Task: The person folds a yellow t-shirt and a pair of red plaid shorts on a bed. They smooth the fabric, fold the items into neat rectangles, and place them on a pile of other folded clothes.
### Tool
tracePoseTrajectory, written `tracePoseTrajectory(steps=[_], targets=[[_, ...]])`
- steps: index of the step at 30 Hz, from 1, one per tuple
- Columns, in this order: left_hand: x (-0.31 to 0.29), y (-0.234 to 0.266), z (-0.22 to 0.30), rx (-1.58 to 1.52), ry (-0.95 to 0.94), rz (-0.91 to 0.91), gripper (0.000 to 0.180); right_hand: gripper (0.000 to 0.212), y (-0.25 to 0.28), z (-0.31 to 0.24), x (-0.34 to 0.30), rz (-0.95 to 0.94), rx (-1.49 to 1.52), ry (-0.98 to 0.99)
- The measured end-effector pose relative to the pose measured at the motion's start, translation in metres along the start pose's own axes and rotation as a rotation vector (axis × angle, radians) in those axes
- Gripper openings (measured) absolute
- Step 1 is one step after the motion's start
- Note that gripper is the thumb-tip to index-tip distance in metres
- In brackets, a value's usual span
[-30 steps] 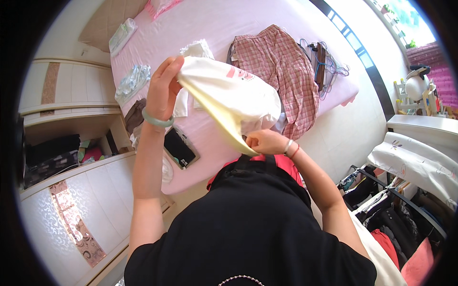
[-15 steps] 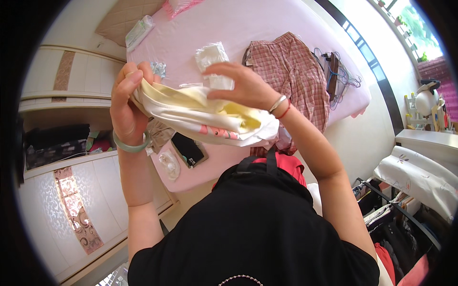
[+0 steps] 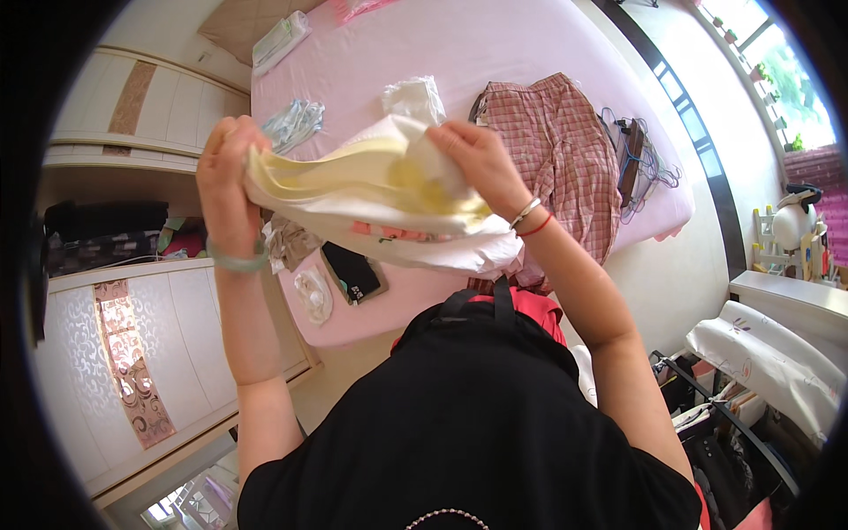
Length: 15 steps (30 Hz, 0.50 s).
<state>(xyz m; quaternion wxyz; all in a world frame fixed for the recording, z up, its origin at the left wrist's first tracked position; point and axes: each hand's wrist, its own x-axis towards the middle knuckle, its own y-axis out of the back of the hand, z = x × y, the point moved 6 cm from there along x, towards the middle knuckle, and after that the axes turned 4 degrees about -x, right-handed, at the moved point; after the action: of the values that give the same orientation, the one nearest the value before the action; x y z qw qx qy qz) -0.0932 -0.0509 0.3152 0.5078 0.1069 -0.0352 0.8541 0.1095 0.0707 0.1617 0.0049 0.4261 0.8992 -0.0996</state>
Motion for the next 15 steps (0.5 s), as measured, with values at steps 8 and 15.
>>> tracePoseTrajectory(steps=[8,15], targets=[[-0.022,-0.043,-0.055,0.331,0.029,-0.172,0.033,0.034,-0.015,-0.035,0.006,-0.111,0.193,-0.072],[-0.026,-0.070,-0.063,0.583,0.051,-0.272,0.036,0.034,-0.010,-0.051,0.005,-0.012,0.262,-0.023]])
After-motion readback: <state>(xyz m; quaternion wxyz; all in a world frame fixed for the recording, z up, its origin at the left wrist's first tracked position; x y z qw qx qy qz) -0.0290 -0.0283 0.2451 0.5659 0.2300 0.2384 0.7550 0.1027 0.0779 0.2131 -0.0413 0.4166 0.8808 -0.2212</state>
